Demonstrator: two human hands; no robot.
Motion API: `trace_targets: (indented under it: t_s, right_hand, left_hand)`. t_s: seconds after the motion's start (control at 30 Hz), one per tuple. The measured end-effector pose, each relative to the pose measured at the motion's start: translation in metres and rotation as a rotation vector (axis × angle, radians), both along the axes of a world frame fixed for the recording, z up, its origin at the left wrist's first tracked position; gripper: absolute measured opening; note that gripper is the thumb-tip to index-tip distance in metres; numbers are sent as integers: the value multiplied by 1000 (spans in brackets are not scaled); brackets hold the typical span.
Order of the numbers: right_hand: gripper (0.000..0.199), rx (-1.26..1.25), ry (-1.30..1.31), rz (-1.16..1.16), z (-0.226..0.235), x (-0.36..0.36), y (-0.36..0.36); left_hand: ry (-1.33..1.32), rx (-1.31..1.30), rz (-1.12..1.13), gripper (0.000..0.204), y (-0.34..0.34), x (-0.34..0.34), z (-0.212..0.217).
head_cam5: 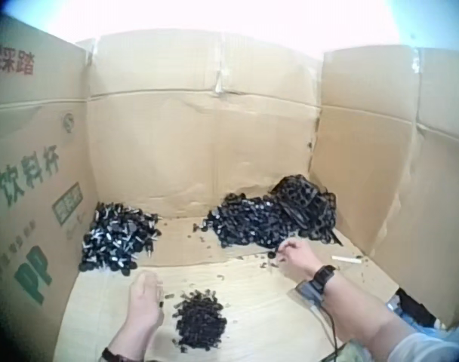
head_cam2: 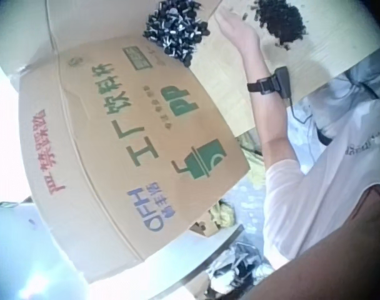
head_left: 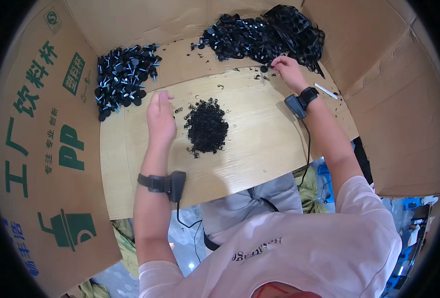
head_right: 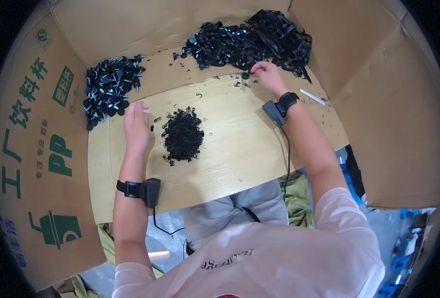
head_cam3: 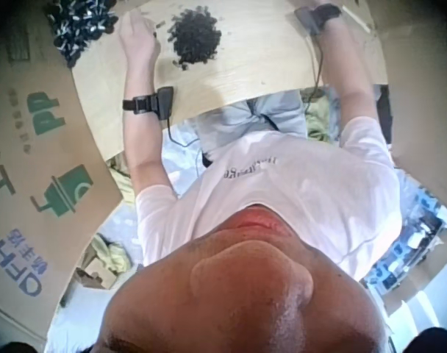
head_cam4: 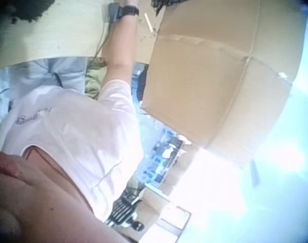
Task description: Manually assembling small plastic lens module components on a workbench.
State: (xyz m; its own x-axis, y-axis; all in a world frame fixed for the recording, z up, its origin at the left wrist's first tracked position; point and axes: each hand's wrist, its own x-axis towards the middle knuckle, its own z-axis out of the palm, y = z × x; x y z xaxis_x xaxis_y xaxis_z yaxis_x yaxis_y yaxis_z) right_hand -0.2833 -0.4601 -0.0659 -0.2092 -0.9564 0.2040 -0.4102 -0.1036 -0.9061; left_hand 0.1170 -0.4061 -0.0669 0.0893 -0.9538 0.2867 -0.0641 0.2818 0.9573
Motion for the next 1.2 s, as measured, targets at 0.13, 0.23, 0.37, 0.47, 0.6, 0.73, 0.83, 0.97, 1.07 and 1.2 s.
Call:
trace_targets:
  t_s: [0.13, 0.23, 0.37, 0.47, 0.6, 0.73, 0.83, 0.97, 1.07, 1.2]
  right_hand:
    - [17, 42, 326, -58, 5, 12, 0]
    - [23, 23, 483, -30, -10, 8, -14]
    - [22, -101, 541, -96, 0, 30, -9]
    - [21, 16, 146, 61, 23, 61, 16]
    - [16, -24, -147, 419, 38, 133, 74]
    - [18, -36, -511, 632, 22, 171, 97]
    - [19, -72, -584, 609, 6, 180, 97]
    - [19, -38, -715, 583, -5, 184, 99]
    - [19, 75, -690, 585, -12, 177, 99]
    - [21, 132, -717, 624, -17, 174, 98]
  left_hand:
    - [-249, -46, -3, 28, -1, 4, -3]
    - [-323, -143, -14, 28, 5, -1, 6]
    - [-276, -158, -35, 26, 10, 0, 2]
    - [-213, -116, -85, 25, 10, -7, 2]
    - [20, -126, -227, 12, 29, -19, 9]
    - [42, -217, -389, 35, 38, -32, 12]
    - [-189, -306, -341, 36, 35, -31, 9]
    - [-358, -380, -278, 33, 35, -32, 10]
    - [-380, -416, -274, 35, 35, -33, 7]
    - [-459, -459, -245, 34, 34, -31, 8]
